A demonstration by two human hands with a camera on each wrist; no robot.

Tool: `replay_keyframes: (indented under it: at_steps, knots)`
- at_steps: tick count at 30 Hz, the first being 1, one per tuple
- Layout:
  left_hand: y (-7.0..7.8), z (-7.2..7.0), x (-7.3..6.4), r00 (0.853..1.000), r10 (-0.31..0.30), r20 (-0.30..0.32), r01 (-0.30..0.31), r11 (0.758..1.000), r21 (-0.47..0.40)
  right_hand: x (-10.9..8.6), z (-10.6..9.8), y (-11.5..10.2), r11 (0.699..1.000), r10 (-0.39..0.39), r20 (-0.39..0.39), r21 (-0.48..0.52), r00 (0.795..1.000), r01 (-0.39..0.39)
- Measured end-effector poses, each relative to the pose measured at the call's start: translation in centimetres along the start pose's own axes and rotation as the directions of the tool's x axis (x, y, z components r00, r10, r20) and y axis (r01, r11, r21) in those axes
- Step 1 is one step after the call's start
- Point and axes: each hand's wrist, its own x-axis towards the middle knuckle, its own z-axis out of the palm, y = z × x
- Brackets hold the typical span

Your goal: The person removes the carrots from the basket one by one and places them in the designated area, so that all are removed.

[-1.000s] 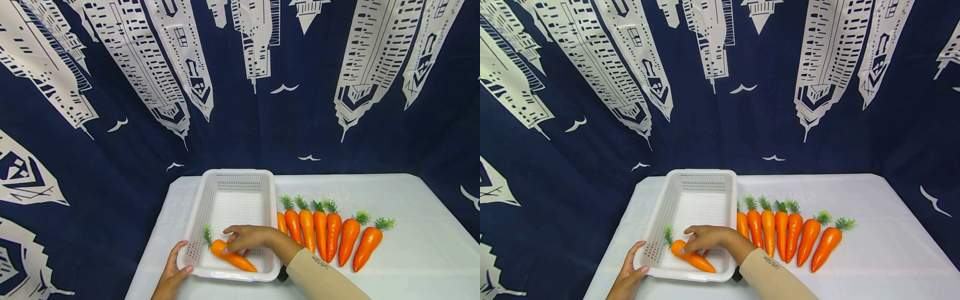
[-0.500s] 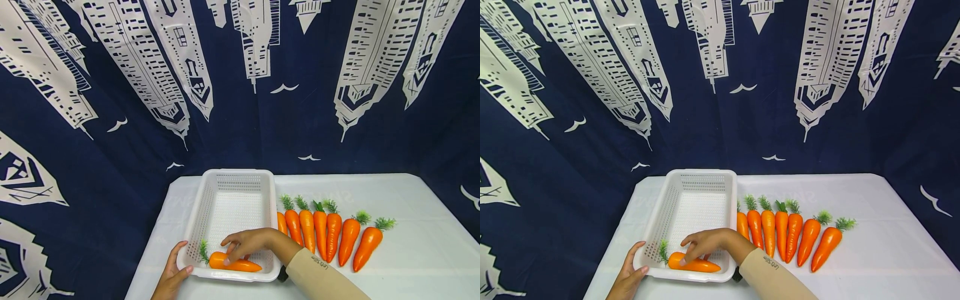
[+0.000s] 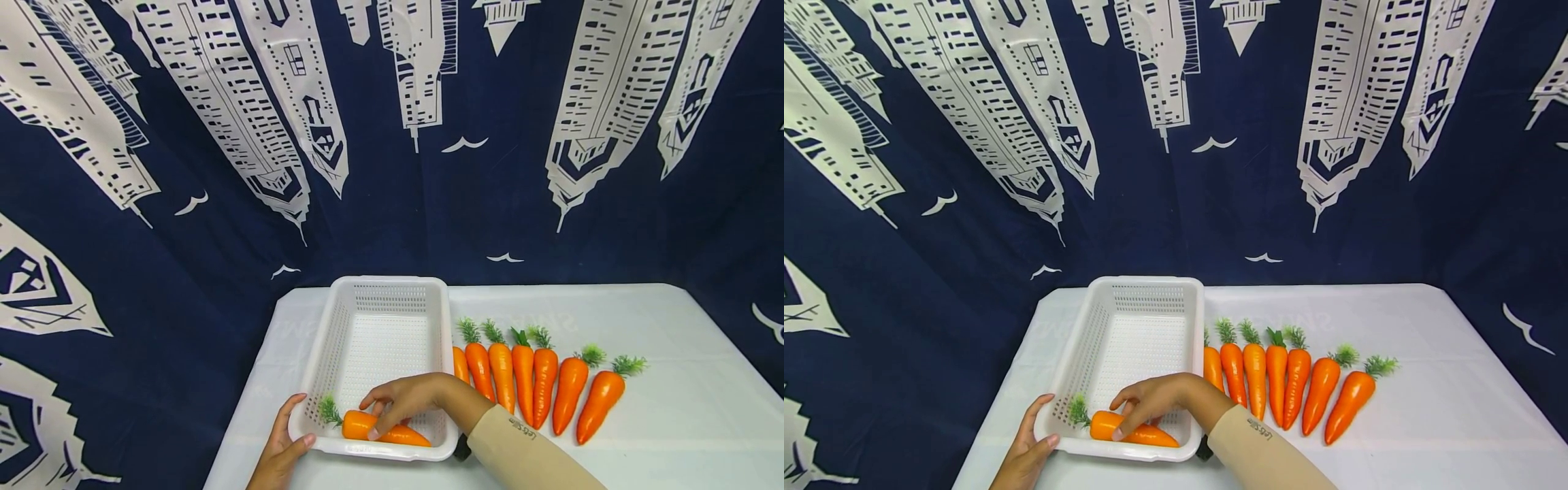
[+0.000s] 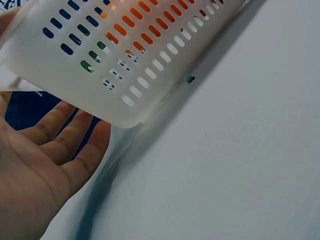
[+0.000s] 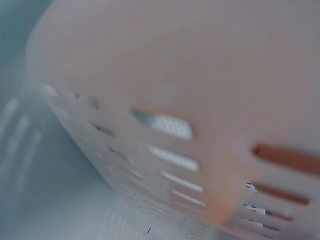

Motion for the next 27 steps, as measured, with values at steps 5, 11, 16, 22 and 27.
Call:
replay_keyframes:
  at_steps: [5, 11, 16, 22, 27]
  knots:
    - [-0.05, -0.01, -0.05, 1.000, 0.006, 0.006, -0.006, 1.000, -0.005, 0.03, -0.05, 0.06, 0.999, -0.031, 0.012, 0.023, 0.999, 0.031]
    - [-0.10, -0.04, -0.08, 1.000, 0.006, 0.014, -0.006, 1.000, -0.011, 0.00, -0.17, 0.13, 0.997, -0.055, 0.030, 0.050, 0.998, 0.054]
    - [-0.15, -0.06, -0.09, 1.000, 0.011, 0.016, -0.011, 1.000, -0.012, -0.12, -0.28, 0.21, 0.995, -0.096, 0.033, 0.041, 0.995, 0.095]
    - [-0.12, -0.08, -0.10, 1.000, 0.014, 0.023, -0.013, 1.000, -0.013, -0.23, -0.25, 0.20, 0.991, -0.128, 0.044, 0.051, 0.991, 0.125]
    - [-0.01, -0.11, -0.13, 0.999, 0.011, 0.032, -0.011, 1.000, -0.010, -0.22, -0.17, 0.20, 0.987, -0.146, 0.042, 0.075, 0.988, 0.143]
